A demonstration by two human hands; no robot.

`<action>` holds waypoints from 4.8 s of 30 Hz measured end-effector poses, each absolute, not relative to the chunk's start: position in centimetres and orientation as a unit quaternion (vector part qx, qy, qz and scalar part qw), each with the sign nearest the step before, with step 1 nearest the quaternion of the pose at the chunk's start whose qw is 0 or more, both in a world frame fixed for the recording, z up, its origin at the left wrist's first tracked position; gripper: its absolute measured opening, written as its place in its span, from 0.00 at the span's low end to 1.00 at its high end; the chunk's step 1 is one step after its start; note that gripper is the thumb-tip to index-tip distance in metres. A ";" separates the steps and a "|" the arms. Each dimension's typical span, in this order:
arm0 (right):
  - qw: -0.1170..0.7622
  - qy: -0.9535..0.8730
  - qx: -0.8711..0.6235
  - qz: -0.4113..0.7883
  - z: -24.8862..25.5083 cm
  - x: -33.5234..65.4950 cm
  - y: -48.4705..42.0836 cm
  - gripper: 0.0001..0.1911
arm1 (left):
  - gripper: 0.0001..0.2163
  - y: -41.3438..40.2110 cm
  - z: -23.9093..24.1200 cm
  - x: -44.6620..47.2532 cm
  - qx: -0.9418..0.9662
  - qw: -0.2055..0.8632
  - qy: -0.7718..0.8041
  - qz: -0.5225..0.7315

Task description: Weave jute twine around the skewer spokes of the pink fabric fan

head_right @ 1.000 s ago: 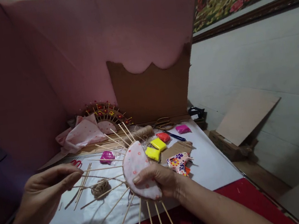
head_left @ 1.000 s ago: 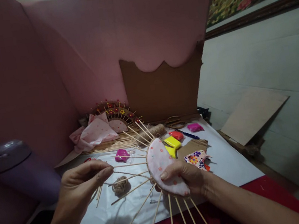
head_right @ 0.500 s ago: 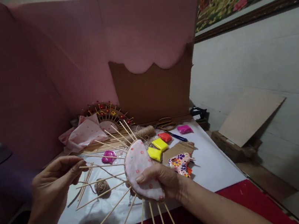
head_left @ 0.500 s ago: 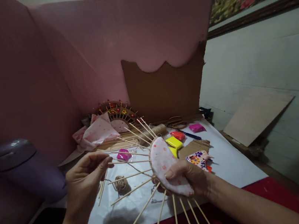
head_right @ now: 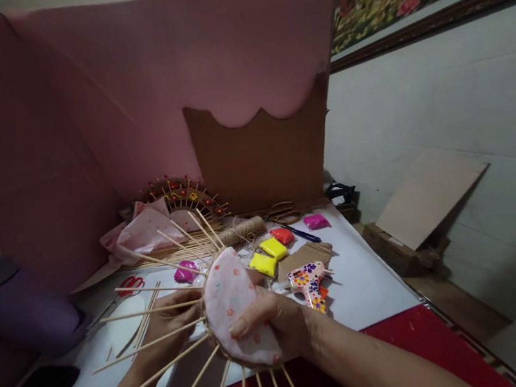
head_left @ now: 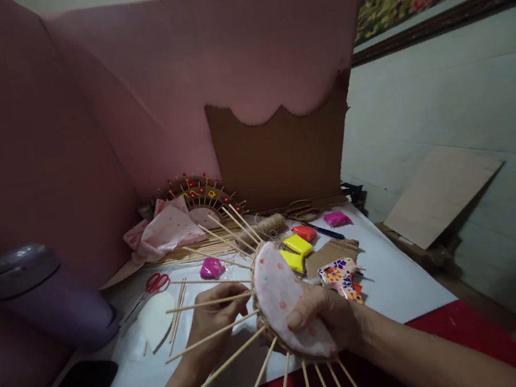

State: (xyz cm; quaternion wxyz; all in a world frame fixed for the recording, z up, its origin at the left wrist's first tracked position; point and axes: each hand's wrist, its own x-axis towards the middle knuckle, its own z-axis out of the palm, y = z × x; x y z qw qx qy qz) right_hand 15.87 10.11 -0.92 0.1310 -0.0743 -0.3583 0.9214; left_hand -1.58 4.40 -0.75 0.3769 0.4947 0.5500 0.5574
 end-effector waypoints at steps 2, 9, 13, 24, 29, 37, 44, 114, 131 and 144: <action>0.123 -0.362 -0.081 0.920 -1.0 15.8 9.9 0.21 | 0.09 4.5 -0.7 -1.5 0.488 0.375 0.547 0.567; 0.114 -0.376 -0.096 0.915 -1.1 15.8 9.5 0.22 | 0.08 4.5 -0.2 -1.7 0.449 0.363 0.570 0.584; 0.112 -0.369 -0.107 0.916 -1.2 15.8 9.5 0.21 | 0.07 4.6 -0.6 -1.6 0.446 0.378 0.571 0.576; 0.123 -0.367 -0.104 0.916 -1.4 15.6 9.6 0.21 | 0.08 4.8 -1.2 -1.1 0.428 0.430 0.550 0.573; 0.115 -0.361 -0.086 0.921 -1.9 15.6 10.0 0.22 | 0.08 4.7 -1.5 -1.0 0.461 0.466 0.509 0.559; 0.114 -0.362 -0.082 0.922 -2.6 15.6 10.1 0.19 | 0.07 4.6 -0.6 -1.9 0.468 0.381 0.570 0.558; 0.102 -0.368 -0.077 0.921 -2.4 15.7 10.1 0.19 | 0.13 4.1 0.9 -3.3 0.408 0.349 0.628 0.563; 0.146 -0.422 -0.072 0.892 -1.1 15.7 9.6 0.25 | 0.07 4.5 0.5 -1.1 0.435 0.471 0.528 0.556; 0.194 -0.348 -0.153 0.904 -1.1 15.8 9.5 0.22 | 0.10 4.2 -0.1 0.6 0.414 0.586 0.458 0.525; 0.160 -0.258 -0.152 0.941 -1.6 15.8 9.2 0.22 | 0.05 4.4 -0.6 0.6 0.351 0.620 0.447 0.540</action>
